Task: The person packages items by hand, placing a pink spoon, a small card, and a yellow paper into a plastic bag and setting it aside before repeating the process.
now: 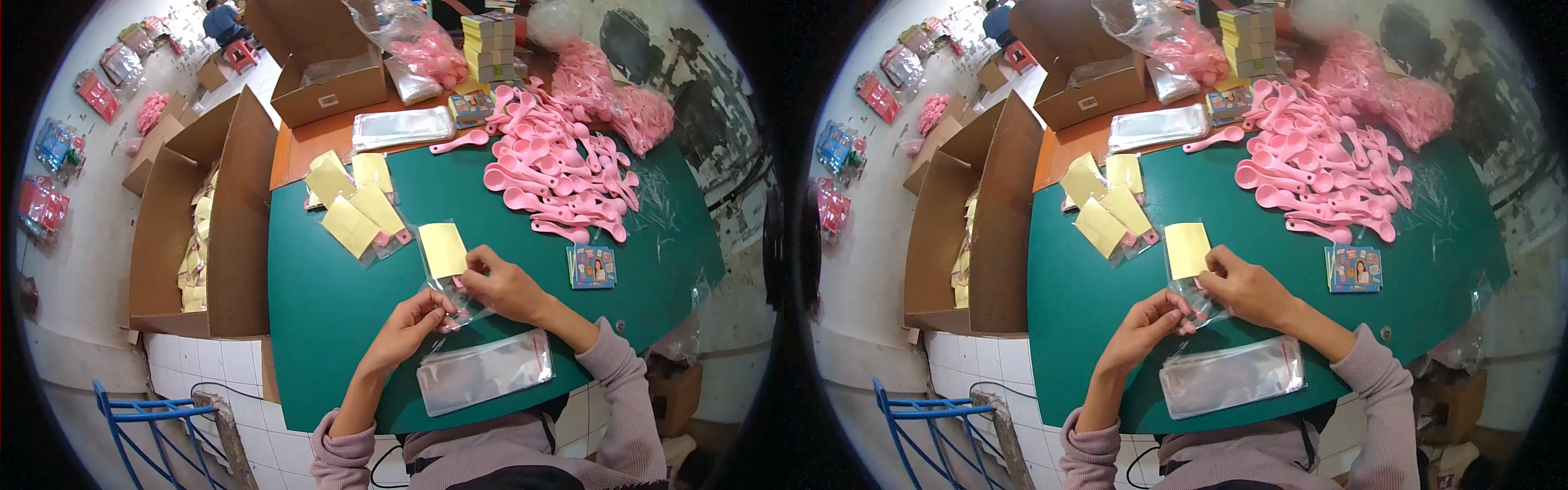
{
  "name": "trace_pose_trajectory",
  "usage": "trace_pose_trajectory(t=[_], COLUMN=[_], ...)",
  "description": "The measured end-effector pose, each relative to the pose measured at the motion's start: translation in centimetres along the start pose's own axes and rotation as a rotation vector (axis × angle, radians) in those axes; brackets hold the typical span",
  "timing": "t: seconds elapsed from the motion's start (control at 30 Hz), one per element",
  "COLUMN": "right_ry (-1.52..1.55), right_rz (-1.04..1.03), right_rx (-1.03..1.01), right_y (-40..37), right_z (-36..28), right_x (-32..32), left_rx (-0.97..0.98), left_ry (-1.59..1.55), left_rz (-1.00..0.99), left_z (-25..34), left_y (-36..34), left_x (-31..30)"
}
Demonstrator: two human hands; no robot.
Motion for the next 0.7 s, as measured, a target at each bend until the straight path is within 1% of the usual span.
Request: trace_pose_trajectory(t=[0.07, 0.1, 0.13, 0.17, 0.2, 0.27, 0.3, 0.33, 0.4, 0.43, 0.5, 0.53, 0.6, 0.63, 0.7], right_ry=[0.134, 0.179, 0.182, 0.239, 0.296, 0.332, 0.364, 0.367, 0.470, 0.471, 0.549, 0.548, 0.745, 0.746, 0.993], right_rz=[0.124, 0.140, 0.129, 0.148, 0.170, 0.154, 0.141, 0.139, 0.024, 0.019, -0.049, -0.049, -0.080, -0.081, -0.112], right_rx=[0.013, 0.074, 0.075, 0.141, 0.210, 0.217, 0.220, 0.223, 0.302, 0.313, 0.375, 0.385, 0.598, 0.603, 0.774], right_y=[0.1, -0.1, -0.2, -0.3, -0.5, -0.6, -0.6, -0.6, -1.1, -1.1, -1.3, -1.5, -2.4, -2.5, -3.6], right_z=[0.4, 0.9, 0.9, 1.5, 2.1, 2.1, 2.2, 2.4, 3.0, 3.2, 3.5, 3.6, 4.6, 4.8, 5.4], right_x=[-1.8, -2.1, -2.1, -2.3, -2.4, -2.3, -2.2, -2.2, -1.3, -1.4, -0.8, -0.7, 0.5, 0.8, 2.6], left_rx=[0.010, -0.009, -0.031, 0.031, 0.025, 0.248, 0.295, 0.290, 0.477, 0.468, 0.431, 0.425, 0.393, 0.334, 0.328], left_ry=[0.015, 0.004, -0.005, 0.134, 0.132, 0.656, 0.666, 0.665, 1.149, 1.143, 0.913, 0.910, 0.728, 0.707, 0.693], left_rz=[-0.001, 0.060, 0.120, 0.190, 0.191, 0.282, 0.337, 0.337, 0.354, 0.347, 0.379, 0.371, 0.417, 0.439, 0.461], left_z=[0.5, 0.8, 0.7, 0.5, 0.4, 2.7, 3.1, 2.9, 3.7, 3.3, 2.8, 2.7, 3.1, 2.6, 2.6], left_y=[-0.2, -0.2, -0.2, 0.1, 0.1, -0.4, -0.5, -0.4, -0.7, -0.5, -0.3, -0.2, -0.3, -0.2, -0.2], left_x=[-0.6, -1.1, -1.6, -2.1, -1.6, -0.3, -0.1, -0.3, 0.3, 0.2, -0.6, -0.5, -1.0, -1.5, -1.7])
Point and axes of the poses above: each hand's wrist, its own y-axis towards the middle knuckle, its own x-axis out of the palm, z = x × y, the point moved 9 cm from there along y, towards the middle knuckle, and after that the axes turned 9 degrees about z, right-handed, at the moved point
